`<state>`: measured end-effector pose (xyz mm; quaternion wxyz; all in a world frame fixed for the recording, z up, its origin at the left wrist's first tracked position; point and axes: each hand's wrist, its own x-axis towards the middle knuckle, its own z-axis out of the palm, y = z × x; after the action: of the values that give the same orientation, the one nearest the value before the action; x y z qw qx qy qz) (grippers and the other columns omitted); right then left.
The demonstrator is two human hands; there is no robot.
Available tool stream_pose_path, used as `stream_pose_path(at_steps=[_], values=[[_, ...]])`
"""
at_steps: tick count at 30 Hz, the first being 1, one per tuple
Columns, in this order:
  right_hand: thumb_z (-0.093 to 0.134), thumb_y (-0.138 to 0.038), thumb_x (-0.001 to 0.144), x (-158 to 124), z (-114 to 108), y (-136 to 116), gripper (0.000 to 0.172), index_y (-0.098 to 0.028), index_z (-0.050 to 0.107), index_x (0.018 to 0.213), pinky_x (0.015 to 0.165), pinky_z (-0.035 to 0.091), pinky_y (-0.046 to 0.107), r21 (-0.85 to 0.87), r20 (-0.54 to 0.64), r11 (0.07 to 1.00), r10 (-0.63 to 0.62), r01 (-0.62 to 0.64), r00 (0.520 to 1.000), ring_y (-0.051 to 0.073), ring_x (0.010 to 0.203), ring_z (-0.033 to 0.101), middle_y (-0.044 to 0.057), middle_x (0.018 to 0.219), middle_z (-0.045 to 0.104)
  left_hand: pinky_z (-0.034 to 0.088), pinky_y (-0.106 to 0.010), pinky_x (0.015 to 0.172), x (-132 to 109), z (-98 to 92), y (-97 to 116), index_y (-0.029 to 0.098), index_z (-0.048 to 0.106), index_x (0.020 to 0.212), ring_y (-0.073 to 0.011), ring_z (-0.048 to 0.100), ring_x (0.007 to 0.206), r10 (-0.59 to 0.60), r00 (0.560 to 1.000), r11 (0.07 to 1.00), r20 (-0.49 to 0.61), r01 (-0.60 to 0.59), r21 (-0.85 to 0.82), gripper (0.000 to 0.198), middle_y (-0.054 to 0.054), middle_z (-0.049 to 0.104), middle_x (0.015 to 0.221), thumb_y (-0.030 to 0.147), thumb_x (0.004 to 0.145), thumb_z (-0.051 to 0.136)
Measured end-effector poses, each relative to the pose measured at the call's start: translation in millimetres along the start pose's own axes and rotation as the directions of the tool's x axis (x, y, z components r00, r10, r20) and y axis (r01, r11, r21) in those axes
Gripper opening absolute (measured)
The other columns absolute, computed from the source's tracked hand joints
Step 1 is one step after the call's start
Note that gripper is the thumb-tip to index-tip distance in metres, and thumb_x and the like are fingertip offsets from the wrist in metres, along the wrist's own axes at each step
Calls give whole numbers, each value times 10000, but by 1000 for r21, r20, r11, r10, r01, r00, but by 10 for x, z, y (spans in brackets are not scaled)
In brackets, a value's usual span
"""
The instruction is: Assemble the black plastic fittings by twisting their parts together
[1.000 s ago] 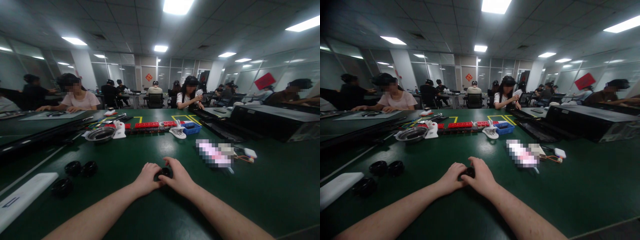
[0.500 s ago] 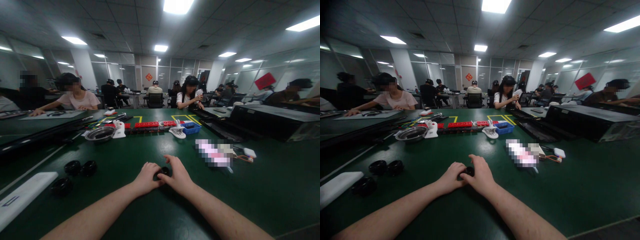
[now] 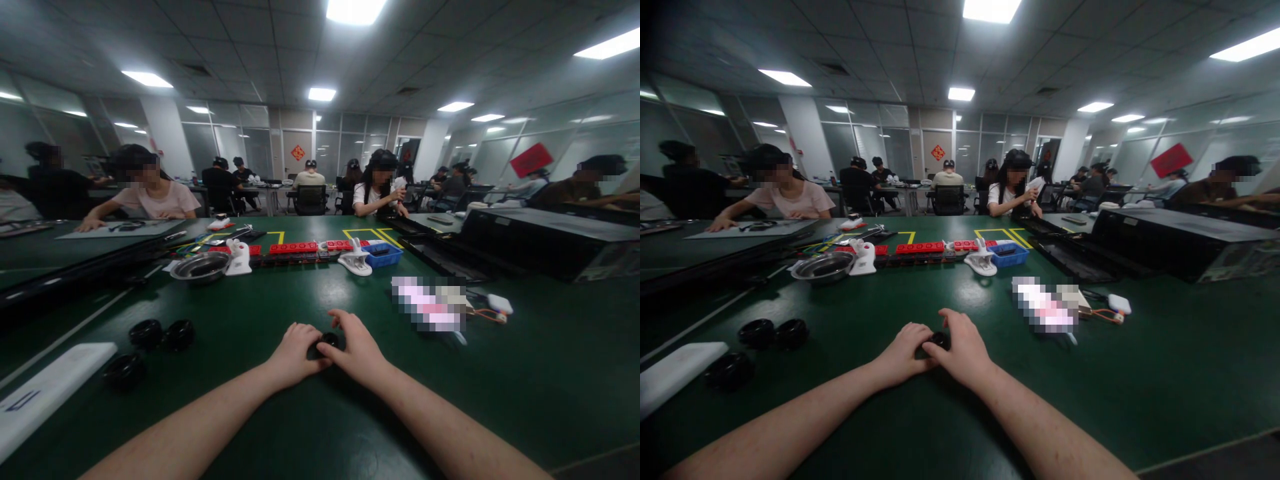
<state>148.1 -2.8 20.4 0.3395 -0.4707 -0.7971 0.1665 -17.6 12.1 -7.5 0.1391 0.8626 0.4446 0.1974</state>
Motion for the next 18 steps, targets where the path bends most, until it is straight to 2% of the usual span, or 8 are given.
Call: stream_pose_path(at_steps=[2, 5, 9, 12, 15, 18], values=[[626, -281, 654, 8, 30, 11, 506, -136, 444, 1103, 798, 409, 367, -18, -1, 1000, 23, -23, 1000, 209, 865, 502, 67, 901, 541, 328, -368, 852, -3, -8, 16, 199, 535, 803, -210, 482, 887, -1, 1000, 1000, -7, 1, -3, 231, -12, 554, 875, 398, 694, 580], [561, -158, 677, -1, 30, 7, 457, -152, 426, 1114, 827, 402, 338, 50, 66, 999, -22, 18, 998, 188, 899, 506, 59, 933, 548, 331, -364, 853, -4, -13, 25, 199, 535, 822, -208, 480, 893, 4, 1000, 1000, -8, -4, -7, 227, -13, 554, 885, 383, 696, 582], [481, -37, 643, -28, -25, -14, 565, -189, 369, 1176, 893, 366, 321, 150, 144, 984, -117, 95, 983, 167, 995, 485, 51, 1048, 538, 326, -371, 866, -4, -8, 7, 192, 536, 869, -216, 478, 911, -11, 1000, 1000, -8, 11, -2, 272, -29, 553, 920, 380, 681, 595], [550, -122, 657, -28, -19, -18, 528, -183, 398, 1159, 883, 370, 355, 92, 78, 993, -80, 73, 994, 195, 995, 476, 71, 1060, 519, 330, -373, 859, -5, -10, 4, 194, 539, 845, -217, 476, 911, -5, 1000, 1000, -1, 5, 12, 257, -25, 553, 913, 387, 682, 591], [622, -261, 652, -9, 38, -2, 494, -163, 445, 1103, 829, 398, 380, 12, 6, 1000, -17, 17, 1000, 218, 925, 493, 72, 961, 535, 334, -373, 847, -1, -10, 15, 197, 539, 806, -213, 482, 885, -4, 1000, 1000, 6, 4, 24, 236, -13, 556, 875, 393, 683, 585], [638, -241, 634, 3, 86, 19, 490, -161, 455, 1082, 829, 400, 379, 8, 0, 1000, 2, -2, 1000, 222, 931, 493, 72, 952, 534, 333, -372, 848, 2, -1, 15, 196, 539, 789, -210, 484, 880, -3, 1000, 1000, -5, 3, 26, 214, -10, 556, 872, 380, 688, 580]])
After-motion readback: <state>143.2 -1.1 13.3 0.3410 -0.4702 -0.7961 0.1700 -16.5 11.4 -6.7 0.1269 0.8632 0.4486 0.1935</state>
